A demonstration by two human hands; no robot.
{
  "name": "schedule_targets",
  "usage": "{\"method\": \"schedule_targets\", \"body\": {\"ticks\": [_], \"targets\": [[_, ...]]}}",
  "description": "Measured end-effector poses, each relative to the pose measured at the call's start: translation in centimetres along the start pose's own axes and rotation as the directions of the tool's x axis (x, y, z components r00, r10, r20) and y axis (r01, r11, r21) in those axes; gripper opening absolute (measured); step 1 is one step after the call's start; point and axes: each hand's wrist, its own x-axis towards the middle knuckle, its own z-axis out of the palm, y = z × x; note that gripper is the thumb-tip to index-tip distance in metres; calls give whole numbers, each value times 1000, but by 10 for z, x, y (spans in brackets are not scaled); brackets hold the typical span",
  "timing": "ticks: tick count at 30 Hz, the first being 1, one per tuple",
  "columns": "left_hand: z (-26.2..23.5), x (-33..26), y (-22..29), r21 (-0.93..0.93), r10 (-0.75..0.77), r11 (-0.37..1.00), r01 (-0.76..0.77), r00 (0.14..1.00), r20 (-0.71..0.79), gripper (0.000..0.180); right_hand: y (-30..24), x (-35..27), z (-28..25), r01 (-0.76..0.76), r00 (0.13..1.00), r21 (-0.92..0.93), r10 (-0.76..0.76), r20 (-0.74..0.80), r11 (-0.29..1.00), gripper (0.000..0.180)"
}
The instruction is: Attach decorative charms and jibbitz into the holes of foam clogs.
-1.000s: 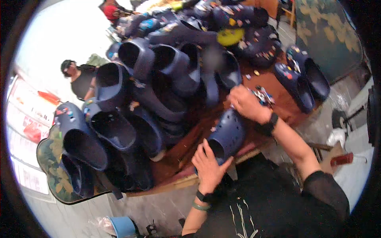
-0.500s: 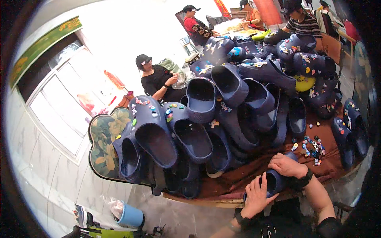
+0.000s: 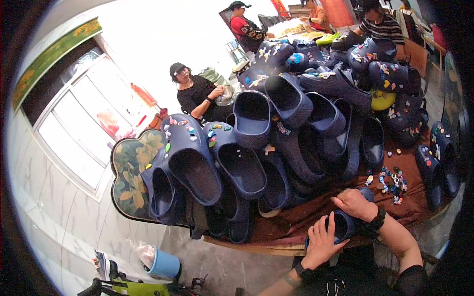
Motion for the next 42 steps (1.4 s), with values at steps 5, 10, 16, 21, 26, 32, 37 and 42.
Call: {"method": "schedule_targets", "body": {"ticks": [5,10,16,21,26,32,37,42], "targets": [[4,-2,0,30,4,1000,-4,1000,-16,106,-3,-5,3,25,984,-83,-39,-173,996,38],[2,-3,0,39,31,999,-31,999,-8,105,-12,-7,-4,9,978,-107,-31,-205,994,35],[9,-2,-1,55,11,998,-7,997,-79,103,-17,-11,-9,90,934,-261,-172,-312,961,18],[9,0,-3,-4,4,1000,-4,998,-65,104,-8,-23,-3,-66,886,-130,-2,-463,989,26],[-1,1,-1,35,-75,997,72,993,96,112,38,-32,-34,-255,837,-171,129,-531,952,17],[3,0,-4,-67,-83,994,90,991,104,114,73,-45,-60,-200,944,-547,10,-330,813,22],[-6,4,-1,-20,-38,999,38,999,29,114,41,-26,-60,203,979,52,-204,10,978,21],[-9,5,2,8,-28,1000,28,1000,-5,107,22,-22,-60,-3,997,230,-15,76,973,27]]}}
